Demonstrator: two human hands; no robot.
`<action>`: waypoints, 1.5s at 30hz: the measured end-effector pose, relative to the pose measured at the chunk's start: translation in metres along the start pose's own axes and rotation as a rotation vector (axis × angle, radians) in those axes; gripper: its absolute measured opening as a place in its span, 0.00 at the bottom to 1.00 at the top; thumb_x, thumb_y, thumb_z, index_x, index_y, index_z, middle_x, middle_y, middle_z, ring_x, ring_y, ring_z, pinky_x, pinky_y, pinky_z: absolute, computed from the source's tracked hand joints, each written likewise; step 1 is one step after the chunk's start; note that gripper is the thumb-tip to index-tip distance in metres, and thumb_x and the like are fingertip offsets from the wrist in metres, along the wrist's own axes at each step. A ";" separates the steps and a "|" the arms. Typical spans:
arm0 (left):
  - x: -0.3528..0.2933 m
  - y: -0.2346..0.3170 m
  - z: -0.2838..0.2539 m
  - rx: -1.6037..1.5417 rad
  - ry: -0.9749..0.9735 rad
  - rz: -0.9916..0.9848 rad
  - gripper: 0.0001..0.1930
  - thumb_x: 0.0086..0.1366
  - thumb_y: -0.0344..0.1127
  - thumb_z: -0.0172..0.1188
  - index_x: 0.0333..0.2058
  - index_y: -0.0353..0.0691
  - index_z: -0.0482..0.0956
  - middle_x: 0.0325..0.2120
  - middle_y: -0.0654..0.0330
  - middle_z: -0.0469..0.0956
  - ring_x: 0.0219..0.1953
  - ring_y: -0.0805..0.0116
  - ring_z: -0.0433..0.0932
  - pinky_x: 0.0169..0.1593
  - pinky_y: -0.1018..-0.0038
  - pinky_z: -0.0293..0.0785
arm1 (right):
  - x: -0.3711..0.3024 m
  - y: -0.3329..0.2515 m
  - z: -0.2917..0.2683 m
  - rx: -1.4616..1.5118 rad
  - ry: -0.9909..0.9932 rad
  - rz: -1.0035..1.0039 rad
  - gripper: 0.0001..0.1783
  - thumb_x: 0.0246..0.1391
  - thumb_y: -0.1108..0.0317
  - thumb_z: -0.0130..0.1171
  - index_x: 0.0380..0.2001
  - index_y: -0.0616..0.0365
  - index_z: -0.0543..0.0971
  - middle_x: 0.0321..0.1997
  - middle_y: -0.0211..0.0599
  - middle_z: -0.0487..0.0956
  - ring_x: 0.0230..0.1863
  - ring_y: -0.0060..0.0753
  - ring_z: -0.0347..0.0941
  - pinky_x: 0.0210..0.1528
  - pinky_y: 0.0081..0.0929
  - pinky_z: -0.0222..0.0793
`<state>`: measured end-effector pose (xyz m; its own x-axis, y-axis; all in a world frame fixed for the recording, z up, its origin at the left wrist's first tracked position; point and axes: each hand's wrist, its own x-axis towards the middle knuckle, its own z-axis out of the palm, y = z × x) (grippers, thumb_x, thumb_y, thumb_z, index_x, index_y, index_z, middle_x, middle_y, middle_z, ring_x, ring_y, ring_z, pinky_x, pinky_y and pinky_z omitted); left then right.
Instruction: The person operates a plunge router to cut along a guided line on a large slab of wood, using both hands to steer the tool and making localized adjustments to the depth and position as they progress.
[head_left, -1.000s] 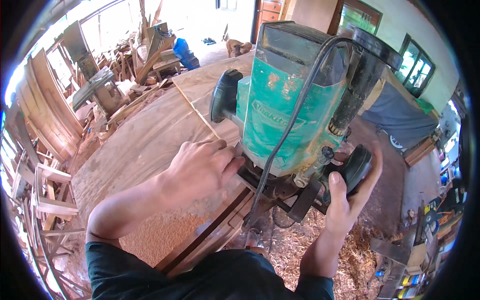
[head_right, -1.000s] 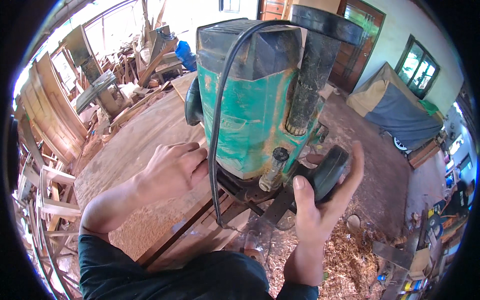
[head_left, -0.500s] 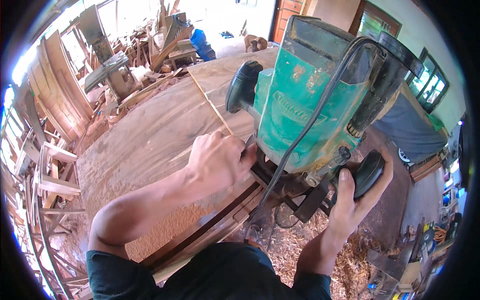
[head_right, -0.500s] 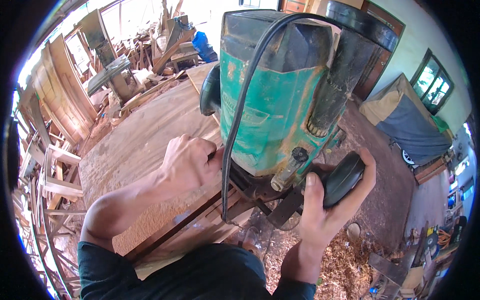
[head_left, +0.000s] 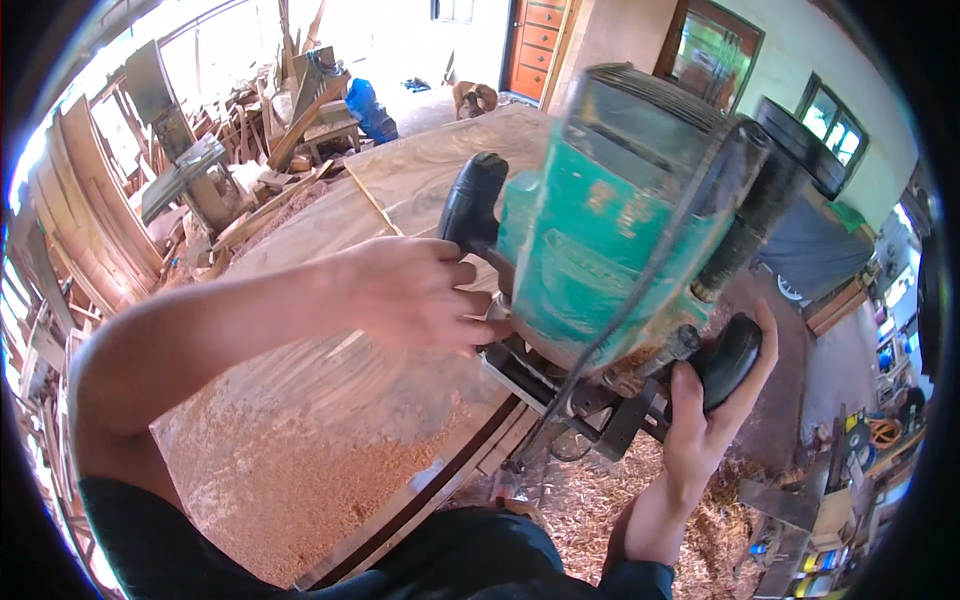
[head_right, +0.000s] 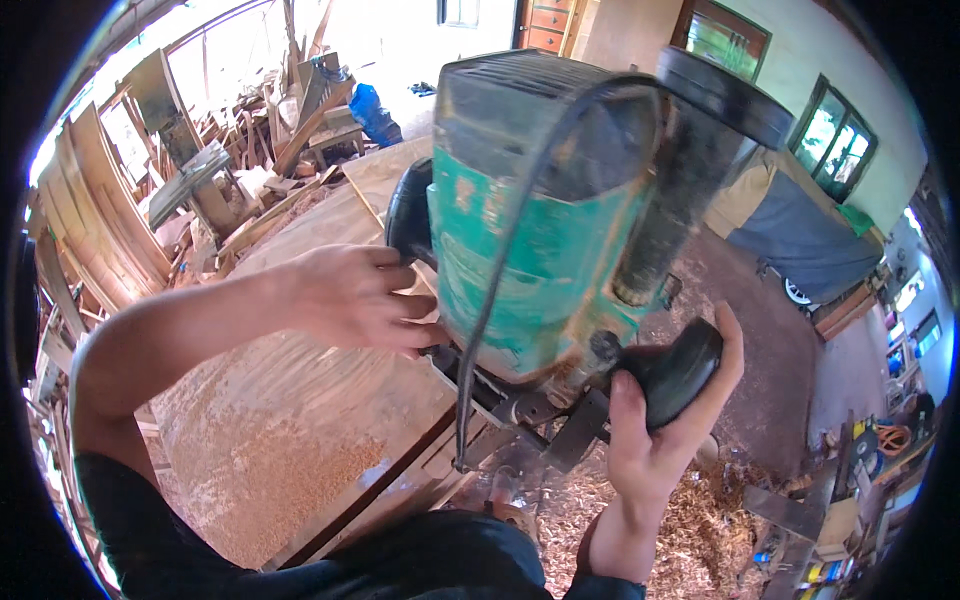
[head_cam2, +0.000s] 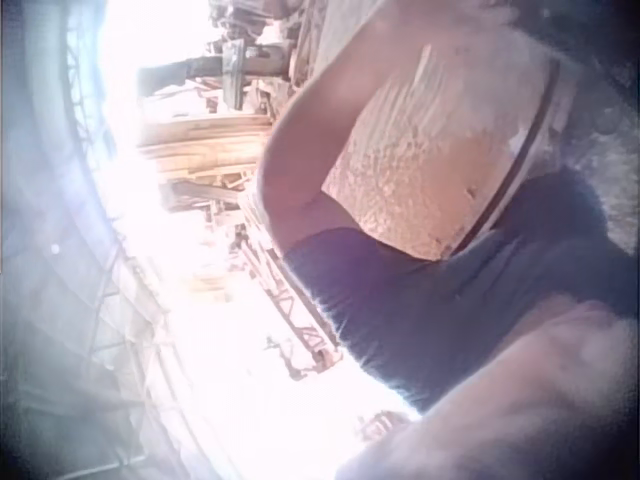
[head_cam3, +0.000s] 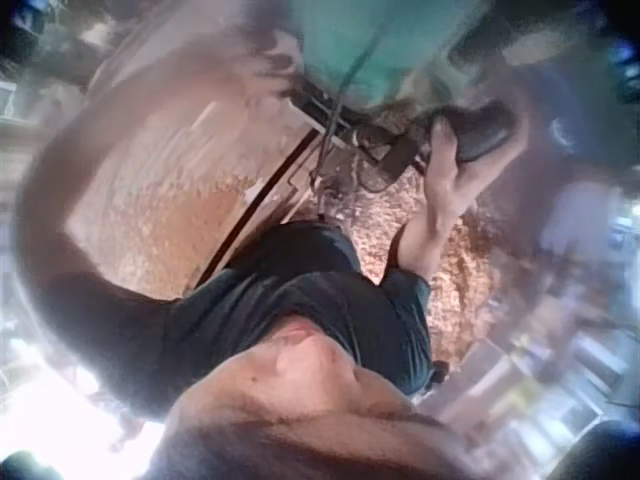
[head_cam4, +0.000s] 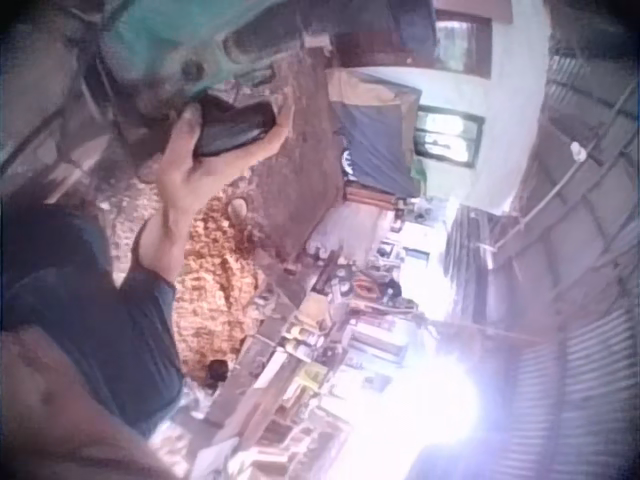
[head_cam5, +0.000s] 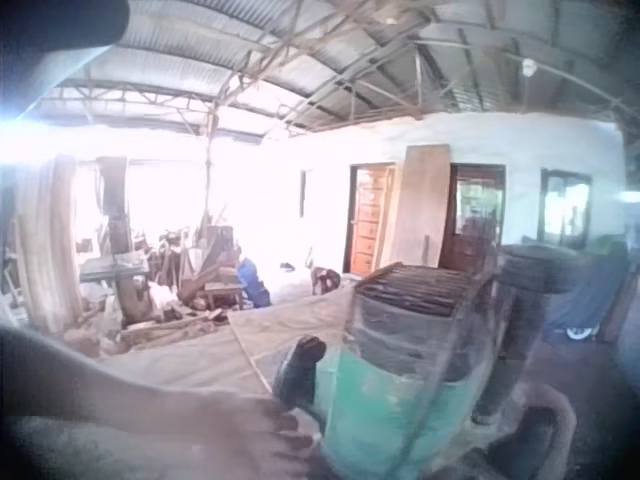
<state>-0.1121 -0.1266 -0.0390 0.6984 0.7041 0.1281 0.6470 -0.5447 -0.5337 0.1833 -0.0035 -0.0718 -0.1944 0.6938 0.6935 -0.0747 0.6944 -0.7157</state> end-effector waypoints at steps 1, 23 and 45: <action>0.000 -0.006 0.001 -0.006 -0.024 0.041 0.18 0.69 0.52 0.57 0.52 0.52 0.76 0.33 0.70 0.79 0.33 0.73 0.79 0.38 0.73 0.76 | -0.001 -0.001 0.000 0.002 0.009 0.018 0.45 0.50 0.75 0.61 0.72 0.57 0.57 0.46 0.36 0.73 0.39 0.24 0.71 0.42 0.20 0.68; 0.007 -0.029 0.016 -0.185 0.084 0.260 0.16 0.65 0.40 0.58 0.51 0.45 0.77 0.35 0.67 0.80 0.32 0.72 0.81 0.34 0.75 0.81 | -0.001 0.003 0.006 -0.114 0.077 -0.054 0.53 0.50 0.47 0.64 0.71 0.66 0.55 0.67 0.47 0.62 0.61 0.37 0.65 0.61 0.32 0.65; 0.012 -0.032 0.023 -0.257 0.096 0.318 0.17 0.69 0.44 0.56 0.50 0.40 0.75 0.38 0.63 0.79 0.38 0.63 0.81 0.36 0.69 0.83 | -0.001 -0.003 0.010 0.036 0.106 0.094 0.51 0.45 0.65 0.64 0.72 0.58 0.55 0.41 0.38 0.73 0.36 0.26 0.71 0.39 0.20 0.68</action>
<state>-0.1319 -0.0902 -0.0394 0.8934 0.4430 0.0746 0.4409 -0.8329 -0.3345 0.1744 -0.0083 -0.0710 -0.0984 0.7730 0.6267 -0.0963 0.6194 -0.7791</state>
